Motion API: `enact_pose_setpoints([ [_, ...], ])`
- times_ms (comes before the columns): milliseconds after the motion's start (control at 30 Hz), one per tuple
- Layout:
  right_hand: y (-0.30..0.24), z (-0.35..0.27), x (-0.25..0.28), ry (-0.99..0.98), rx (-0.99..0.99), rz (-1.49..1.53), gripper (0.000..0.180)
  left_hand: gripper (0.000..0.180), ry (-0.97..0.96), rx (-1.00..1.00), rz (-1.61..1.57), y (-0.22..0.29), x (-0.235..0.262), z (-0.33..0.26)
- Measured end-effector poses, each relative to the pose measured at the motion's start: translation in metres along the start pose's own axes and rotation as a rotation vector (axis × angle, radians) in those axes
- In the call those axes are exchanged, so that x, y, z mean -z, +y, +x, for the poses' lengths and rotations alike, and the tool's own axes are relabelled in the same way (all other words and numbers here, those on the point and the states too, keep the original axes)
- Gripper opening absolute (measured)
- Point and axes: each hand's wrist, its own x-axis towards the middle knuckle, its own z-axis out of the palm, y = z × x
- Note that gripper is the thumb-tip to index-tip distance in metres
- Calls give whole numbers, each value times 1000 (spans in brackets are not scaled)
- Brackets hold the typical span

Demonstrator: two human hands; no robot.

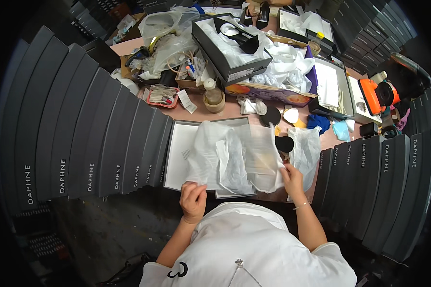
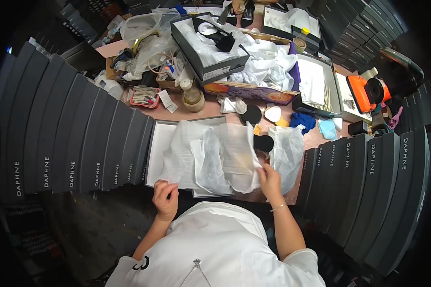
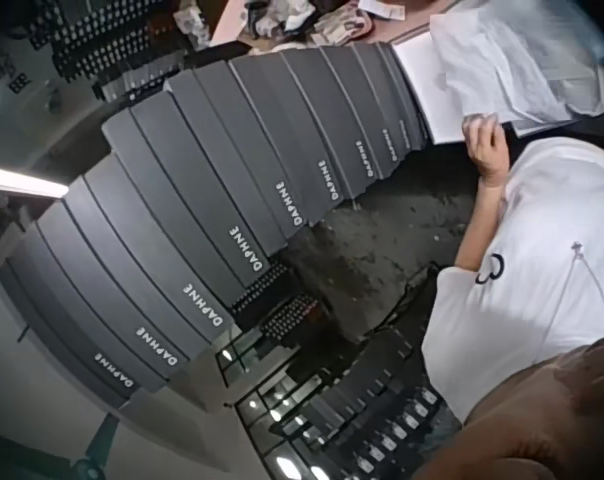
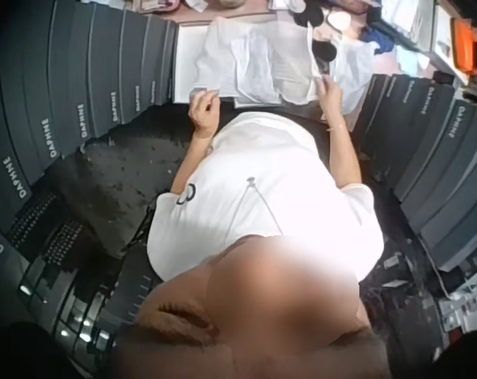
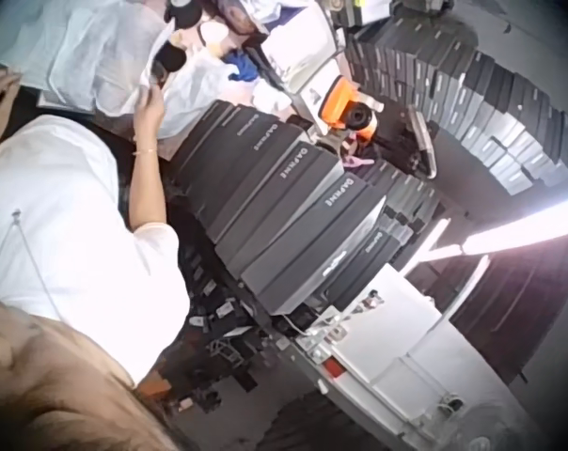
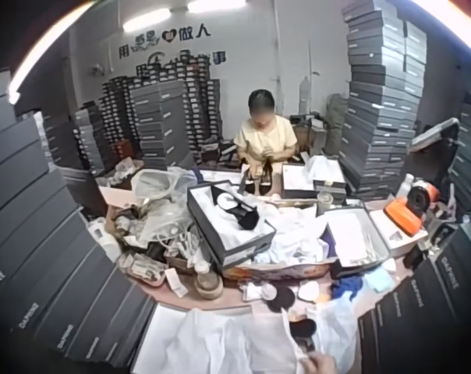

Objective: Inspecting, brushing, and packing a pair of high-heeled shoes into a box.

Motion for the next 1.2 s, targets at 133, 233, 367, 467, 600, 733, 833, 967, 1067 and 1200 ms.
enact_pose_setpoints([
  [133, 17, -17, 24, 184, 195, -162, 18, 42, 206, 942, -610, -58, 4, -49],
  [233, -89, -23, 23, 135, 371, 49, 38, 51, 382, 1263, -917, -39, 8, -34],
  [367, -88, -14, -97, -151, 273, 211, 51, 48, 160, 1320, -1116, -68, -2, -9],
  [467, -31, 9, -174, -200, 145, 131, 55, 41, 130, 908, -861, -42, -10, 8],
  [600, -51, 6, -166, -331, 71, 7, 46, 27, 89, 644, -466, -30, -4, 2],
  [733, -59, 4, -167, -464, 247, -183, 34, 37, -229, 676, -319, 5, 6, -9],
  [833, -70, 31, -167, -649, 418, -555, 34, 50, -338, 482, -442, 9, -1, -23],
  [967, -76, 63, -150, -189, 549, -531, 25, 50, -271, 589, -721, -12, 11, -21],
  [1067, -58, 87, -173, -377, 572, -583, 18, 35, -615, 312, 52, -43, 14, -17],
  [1200, -76, 116, -152, -129, 552, -415, 16, 58, -772, -147, 419, -48, -31, 7],
])
